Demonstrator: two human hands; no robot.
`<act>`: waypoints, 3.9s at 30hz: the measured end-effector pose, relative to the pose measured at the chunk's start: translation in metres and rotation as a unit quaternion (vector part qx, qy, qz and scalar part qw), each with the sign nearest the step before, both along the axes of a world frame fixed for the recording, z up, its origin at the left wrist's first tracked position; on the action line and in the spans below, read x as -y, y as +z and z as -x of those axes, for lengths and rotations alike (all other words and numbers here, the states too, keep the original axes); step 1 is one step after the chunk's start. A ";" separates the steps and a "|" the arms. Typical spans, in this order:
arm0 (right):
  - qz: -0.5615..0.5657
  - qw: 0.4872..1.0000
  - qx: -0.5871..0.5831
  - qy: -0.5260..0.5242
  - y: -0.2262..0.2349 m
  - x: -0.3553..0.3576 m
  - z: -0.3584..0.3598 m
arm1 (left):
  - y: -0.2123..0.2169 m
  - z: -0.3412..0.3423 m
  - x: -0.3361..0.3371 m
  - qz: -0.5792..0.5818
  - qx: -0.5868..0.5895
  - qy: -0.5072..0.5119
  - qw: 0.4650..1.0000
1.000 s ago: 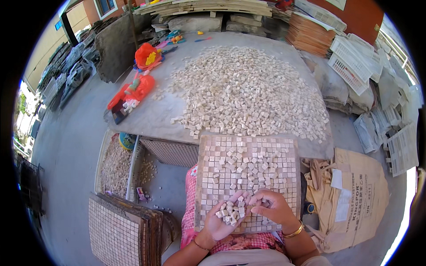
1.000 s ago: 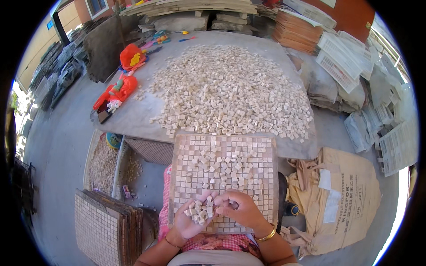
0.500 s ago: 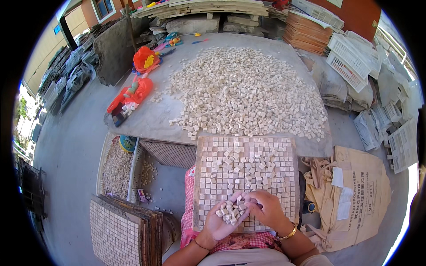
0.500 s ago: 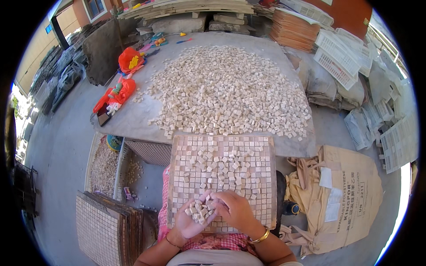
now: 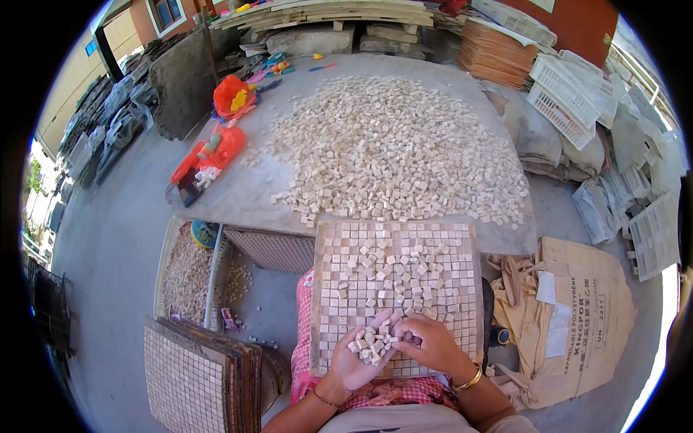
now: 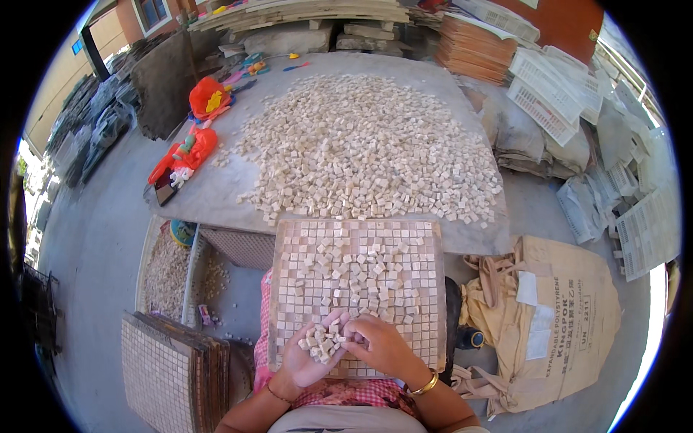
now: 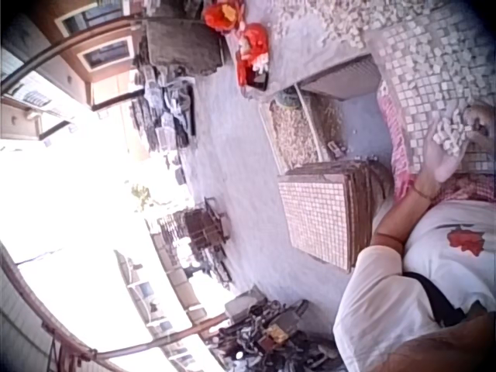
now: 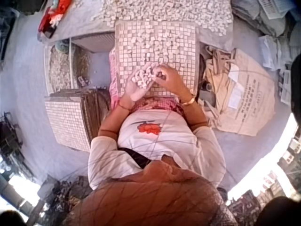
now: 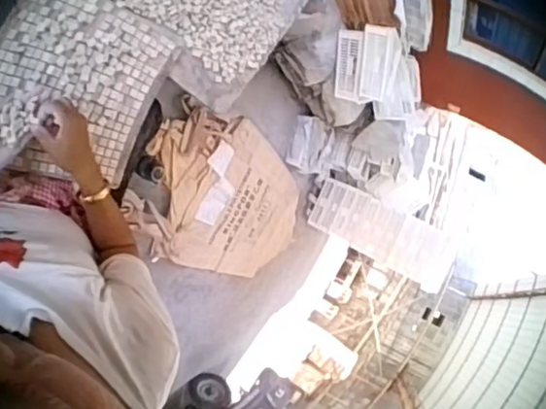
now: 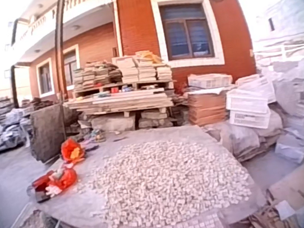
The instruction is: The person places small, light-colored square tiles one by one into the grid cells of a mesh backing sheet. They pick tiles from a large pile on a table and carefully position them into the empty slots on the sheet held in their lap. The person occasionally adjusts the tiles to ensure they fit within the grid.
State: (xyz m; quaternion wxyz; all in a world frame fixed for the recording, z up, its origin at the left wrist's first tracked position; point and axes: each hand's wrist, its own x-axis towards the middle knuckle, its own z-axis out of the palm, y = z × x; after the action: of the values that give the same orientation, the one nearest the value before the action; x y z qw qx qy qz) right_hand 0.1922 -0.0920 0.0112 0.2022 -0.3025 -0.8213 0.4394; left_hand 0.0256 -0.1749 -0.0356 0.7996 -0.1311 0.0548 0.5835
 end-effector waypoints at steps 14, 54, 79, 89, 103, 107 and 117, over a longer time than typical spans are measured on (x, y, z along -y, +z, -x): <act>-0.082 0.996 0.014 -0.013 0.000 0.009 0.006 | -0.003 -0.002 -0.005 -0.020 0.019 -0.008 1.000; -0.092 0.987 -0.081 -0.101 0.007 0.002 -0.005 | 0.008 -0.018 -0.021 -0.021 0.010 0.014 1.000; 0.034 0.996 -0.038 -0.077 -0.003 0.006 0.004 | 0.016 -0.021 -0.018 0.004 -0.133 -0.008 0.991; 0.506 0.784 -0.352 -0.063 -0.008 0.000 -0.013 | 0.002 -0.017 -0.022 -0.019 -0.016 0.050 0.998; 0.592 0.731 -0.330 -0.085 0.000 0.001 -0.014 | 0.004 -0.016 -0.024 0.008 -0.069 0.051 0.996; 0.613 0.709 -0.344 -0.058 -0.007 0.001 -0.017 | 0.009 -0.018 -0.024 0.020 -0.087 0.043 0.995; 0.550 0.770 -0.309 -0.097 -0.016 0.008 -0.016 | 0.012 -0.020 -0.026 0.027 -0.048 0.046 0.997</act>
State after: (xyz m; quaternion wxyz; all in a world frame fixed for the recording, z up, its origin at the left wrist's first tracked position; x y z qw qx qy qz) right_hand 0.2078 -0.1002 -0.0044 0.2855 -0.2875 -0.2988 0.8640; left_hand 0.0458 -0.1491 -0.0238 0.7643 -0.1268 0.1023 0.6240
